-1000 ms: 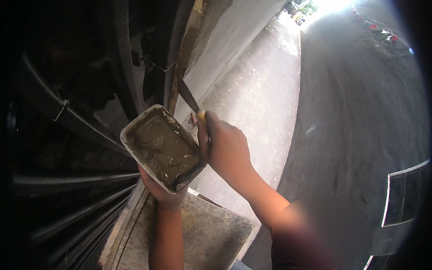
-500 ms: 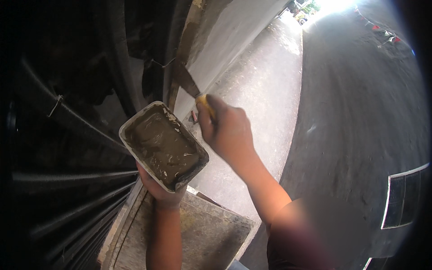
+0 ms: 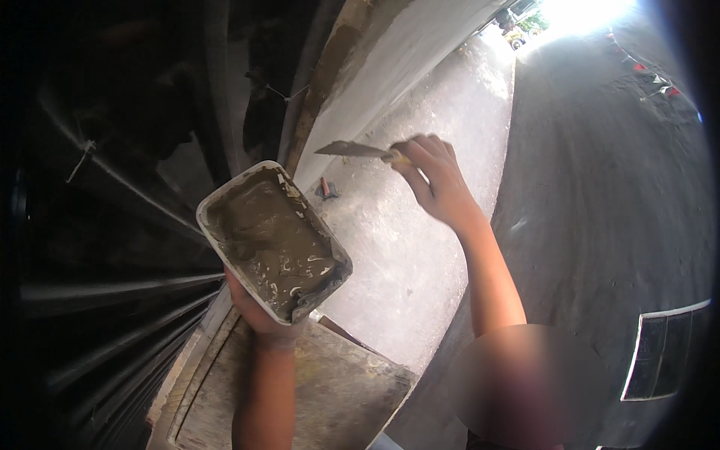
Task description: The person uses a trowel to scoop plaster from a container and applies it to a concrete wall next to a metal gate. The person repeatedly smooths the plaster along the wall surface, working in small sections.
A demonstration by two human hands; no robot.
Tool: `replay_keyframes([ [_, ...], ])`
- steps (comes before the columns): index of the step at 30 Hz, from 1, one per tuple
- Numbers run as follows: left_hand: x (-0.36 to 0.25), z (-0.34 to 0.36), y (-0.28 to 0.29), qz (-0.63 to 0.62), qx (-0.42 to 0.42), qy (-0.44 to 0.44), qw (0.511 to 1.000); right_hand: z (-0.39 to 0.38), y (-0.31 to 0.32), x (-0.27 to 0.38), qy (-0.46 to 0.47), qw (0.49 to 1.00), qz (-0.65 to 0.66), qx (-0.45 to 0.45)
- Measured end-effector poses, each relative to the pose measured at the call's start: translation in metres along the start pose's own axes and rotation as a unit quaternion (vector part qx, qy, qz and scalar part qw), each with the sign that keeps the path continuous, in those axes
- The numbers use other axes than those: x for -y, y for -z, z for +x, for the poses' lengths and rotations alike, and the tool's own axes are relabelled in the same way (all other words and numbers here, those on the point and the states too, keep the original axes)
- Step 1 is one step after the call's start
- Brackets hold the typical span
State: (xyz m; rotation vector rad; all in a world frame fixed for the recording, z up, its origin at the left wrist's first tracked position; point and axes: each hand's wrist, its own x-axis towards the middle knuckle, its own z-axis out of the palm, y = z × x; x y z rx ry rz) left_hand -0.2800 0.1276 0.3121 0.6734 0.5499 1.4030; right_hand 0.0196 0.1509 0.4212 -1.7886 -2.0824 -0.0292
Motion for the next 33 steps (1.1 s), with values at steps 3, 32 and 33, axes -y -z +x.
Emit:
replay_keyframes([
  [3,0.006,-0.001,0.007,-0.031,0.015,-0.005,0.999,0.032,-0.013,-0.035,0.058,0.998,0.015,-0.003],
  [32,0.026,-0.033,0.045,-0.068,-0.112,0.081,0.988,0.028,-0.036,-0.125,0.017,0.997,0.073,-0.031],
  [33,0.027,-0.034,0.045,-0.107,-0.152,0.105,0.977,0.010,-0.044,-0.104,-0.051,0.992,0.111,-0.017],
])
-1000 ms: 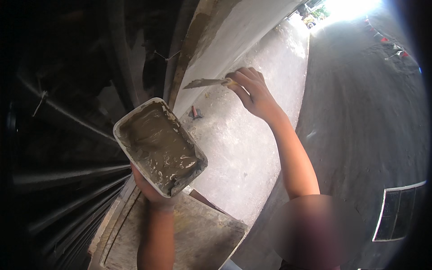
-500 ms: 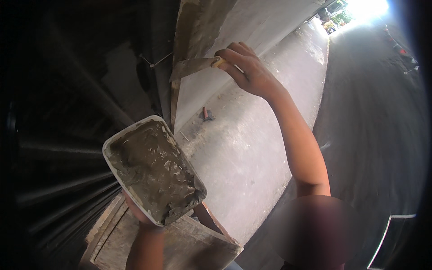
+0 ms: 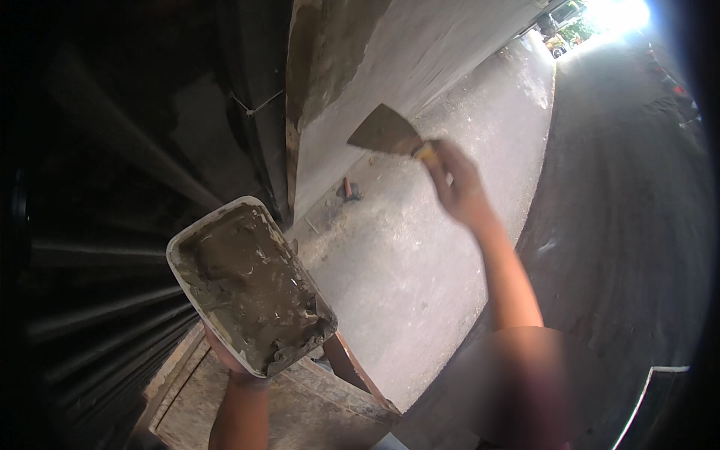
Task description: The person uses a trowel to scoop plaster from a container and applies it to a concrete wall next to a metal gate. The person repeatedly smooths the plaster along the wall surface, working in small sections.
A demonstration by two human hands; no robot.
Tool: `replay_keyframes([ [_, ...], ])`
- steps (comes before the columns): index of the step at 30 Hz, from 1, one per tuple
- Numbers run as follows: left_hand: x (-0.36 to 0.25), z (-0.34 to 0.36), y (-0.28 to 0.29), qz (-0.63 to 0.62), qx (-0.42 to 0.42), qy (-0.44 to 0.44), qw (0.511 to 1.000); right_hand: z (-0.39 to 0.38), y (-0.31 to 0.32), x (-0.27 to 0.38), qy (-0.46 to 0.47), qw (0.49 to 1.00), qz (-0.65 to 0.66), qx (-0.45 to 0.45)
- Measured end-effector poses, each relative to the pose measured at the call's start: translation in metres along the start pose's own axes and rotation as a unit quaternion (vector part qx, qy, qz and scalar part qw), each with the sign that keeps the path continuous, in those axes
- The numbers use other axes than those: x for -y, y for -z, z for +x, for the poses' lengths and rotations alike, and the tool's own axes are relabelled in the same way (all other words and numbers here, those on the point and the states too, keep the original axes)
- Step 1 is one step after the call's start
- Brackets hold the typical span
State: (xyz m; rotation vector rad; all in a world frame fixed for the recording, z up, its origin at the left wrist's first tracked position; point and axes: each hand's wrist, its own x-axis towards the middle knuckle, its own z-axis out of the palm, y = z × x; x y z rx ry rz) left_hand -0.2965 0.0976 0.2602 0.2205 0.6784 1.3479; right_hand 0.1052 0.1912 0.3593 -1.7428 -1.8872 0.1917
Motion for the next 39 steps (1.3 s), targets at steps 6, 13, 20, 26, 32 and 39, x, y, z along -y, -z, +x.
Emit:
replay_keyframes([
  [6,-0.016,-0.002,-0.001,-0.159,0.068,0.083,0.981,-0.036,-0.126,0.063,-0.060,0.975,0.186,-0.102],
  [13,-0.020,-0.007,0.040,-0.122,0.050,0.092,0.987,0.025,-0.177,0.104,-0.018,0.915,0.357,-0.189],
  [20,-0.015,-0.008,0.037,-0.124,0.039,0.097,0.987,0.020,-0.190,0.101,-0.098,0.934,0.291,-0.180],
  [26,-0.017,-0.007,0.027,-0.110,0.060,0.067,0.990,-0.002,-0.219,0.074,-0.132,0.930,0.312,-0.138],
  [32,-0.016,-0.005,0.052,-0.102,0.154,0.073,0.980,-0.051,-0.218,0.070,-0.194,0.915,0.330,-0.130],
  [39,-0.014,-0.010,0.052,-0.127,0.091,0.088,0.984,-0.039,-0.201,0.120,-0.072,0.937,0.257,-0.228],
])
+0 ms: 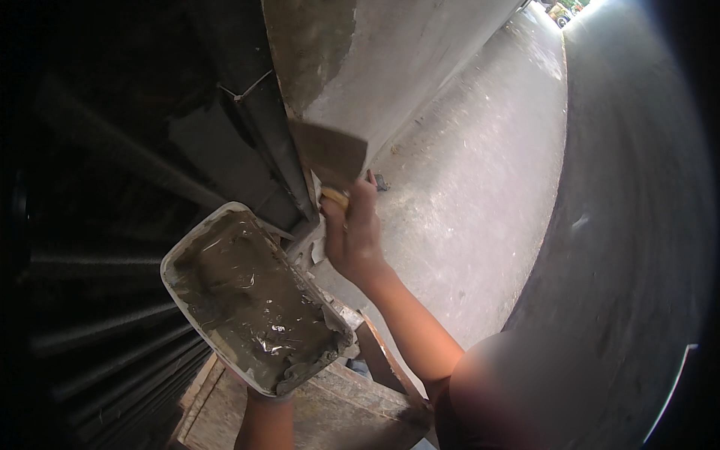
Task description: The person uses a trowel to scoop plaster from a container and applies it to a concrete wall next to a metal gate. The person repeatedly smooths the plaster along the wall surface, working in small sections.
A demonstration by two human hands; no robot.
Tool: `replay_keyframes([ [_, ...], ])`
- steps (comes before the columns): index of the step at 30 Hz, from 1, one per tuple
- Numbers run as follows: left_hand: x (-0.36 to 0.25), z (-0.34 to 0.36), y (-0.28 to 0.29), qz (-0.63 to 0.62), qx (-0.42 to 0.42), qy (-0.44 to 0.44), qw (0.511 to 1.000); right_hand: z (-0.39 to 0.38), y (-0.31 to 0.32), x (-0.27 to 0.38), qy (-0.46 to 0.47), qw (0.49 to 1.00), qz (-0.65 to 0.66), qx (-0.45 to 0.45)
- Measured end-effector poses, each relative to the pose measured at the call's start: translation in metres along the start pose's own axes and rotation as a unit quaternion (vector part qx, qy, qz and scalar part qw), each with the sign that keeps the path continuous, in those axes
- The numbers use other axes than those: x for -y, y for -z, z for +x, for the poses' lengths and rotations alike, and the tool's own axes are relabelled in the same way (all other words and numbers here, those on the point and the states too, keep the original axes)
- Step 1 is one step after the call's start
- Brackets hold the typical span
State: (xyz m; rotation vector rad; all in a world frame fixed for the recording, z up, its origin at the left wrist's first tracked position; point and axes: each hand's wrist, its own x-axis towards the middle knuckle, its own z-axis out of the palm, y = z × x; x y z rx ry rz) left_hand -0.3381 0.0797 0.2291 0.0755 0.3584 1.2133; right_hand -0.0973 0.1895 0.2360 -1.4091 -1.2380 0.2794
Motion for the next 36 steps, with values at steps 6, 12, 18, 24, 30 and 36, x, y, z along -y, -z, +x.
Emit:
replay_keyframes([
  [6,0.001,0.002,-0.001,0.004,-0.016,-0.003,1.000,0.042,-0.047,0.038,-0.077,0.995,0.052,-0.023],
  [12,0.000,0.000,0.000,0.014,-0.036,-0.011,0.999,0.046,-0.059,0.037,-0.024,0.996,-0.019,-0.083],
  [18,0.002,0.000,0.002,0.034,-0.057,-0.027,0.997,0.035,-0.068,0.015,-0.024,0.995,-0.042,-0.093],
  [24,0.004,0.000,0.006,0.120,-0.054,-0.065,0.989,0.025,-0.078,-0.014,-0.019,0.995,-0.054,-0.086],
  [30,0.003,0.005,-0.013,-0.044,-0.103,0.016,0.994,-0.014,-0.064,-0.039,-0.113,0.993,-0.037,-0.023],
  [36,0.002,0.011,-0.016,-0.043,0.050,-0.022,0.998,-0.032,0.002,-0.038,-0.088,0.995,-0.049,0.008],
])
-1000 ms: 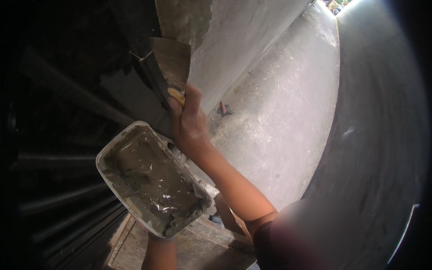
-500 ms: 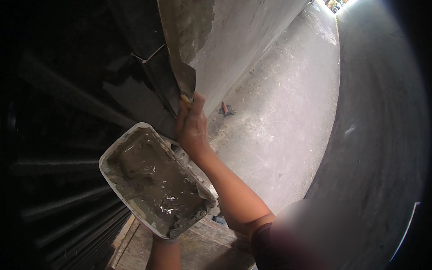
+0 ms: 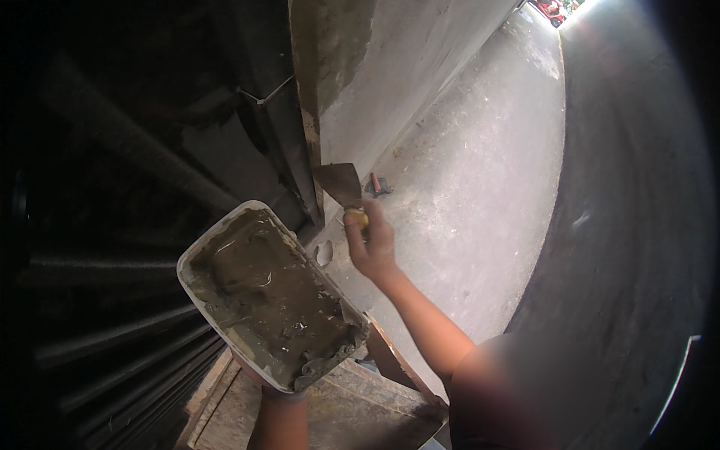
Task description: The person uses a trowel to scoop plaster from a container and applies it to a concrete wall next to a metal gate. The person repeatedly smooths the plaster along the wall surface, working in small sections.
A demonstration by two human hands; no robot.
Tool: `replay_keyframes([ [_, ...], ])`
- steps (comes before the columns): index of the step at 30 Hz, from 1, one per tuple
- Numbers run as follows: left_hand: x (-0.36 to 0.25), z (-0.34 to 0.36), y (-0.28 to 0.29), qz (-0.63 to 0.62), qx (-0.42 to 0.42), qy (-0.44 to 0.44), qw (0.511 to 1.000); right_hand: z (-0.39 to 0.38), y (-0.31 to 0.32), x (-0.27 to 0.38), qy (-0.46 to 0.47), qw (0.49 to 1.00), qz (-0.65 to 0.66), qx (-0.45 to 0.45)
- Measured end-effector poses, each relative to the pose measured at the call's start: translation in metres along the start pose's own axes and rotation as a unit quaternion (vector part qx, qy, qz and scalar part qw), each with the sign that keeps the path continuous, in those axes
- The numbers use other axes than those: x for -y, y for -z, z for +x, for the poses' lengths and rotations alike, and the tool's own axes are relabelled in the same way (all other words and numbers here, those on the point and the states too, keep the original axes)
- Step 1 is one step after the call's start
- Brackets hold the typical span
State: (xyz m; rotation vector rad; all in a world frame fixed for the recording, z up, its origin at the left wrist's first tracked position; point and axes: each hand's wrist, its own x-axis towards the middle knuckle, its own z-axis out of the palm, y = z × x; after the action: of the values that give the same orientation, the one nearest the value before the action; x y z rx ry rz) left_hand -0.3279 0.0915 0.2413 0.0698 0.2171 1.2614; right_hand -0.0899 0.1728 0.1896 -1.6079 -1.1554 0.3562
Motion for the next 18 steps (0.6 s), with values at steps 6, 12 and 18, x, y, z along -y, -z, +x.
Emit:
replay_keyframes([
  [6,-0.007,-0.001,0.003,0.015,-0.068,0.072,0.995,0.029,0.037,0.014,0.128,0.989,-0.015,-0.071],
  [12,-0.012,-0.003,0.022,-0.052,-0.063,0.076,0.994,0.037,0.052,0.042,0.212,0.965,-0.075,-0.133],
  [18,-0.024,-0.002,0.026,-0.009,-0.066,0.075,0.995,0.037,0.056,0.056,0.235,0.954,-0.111,-0.151],
])
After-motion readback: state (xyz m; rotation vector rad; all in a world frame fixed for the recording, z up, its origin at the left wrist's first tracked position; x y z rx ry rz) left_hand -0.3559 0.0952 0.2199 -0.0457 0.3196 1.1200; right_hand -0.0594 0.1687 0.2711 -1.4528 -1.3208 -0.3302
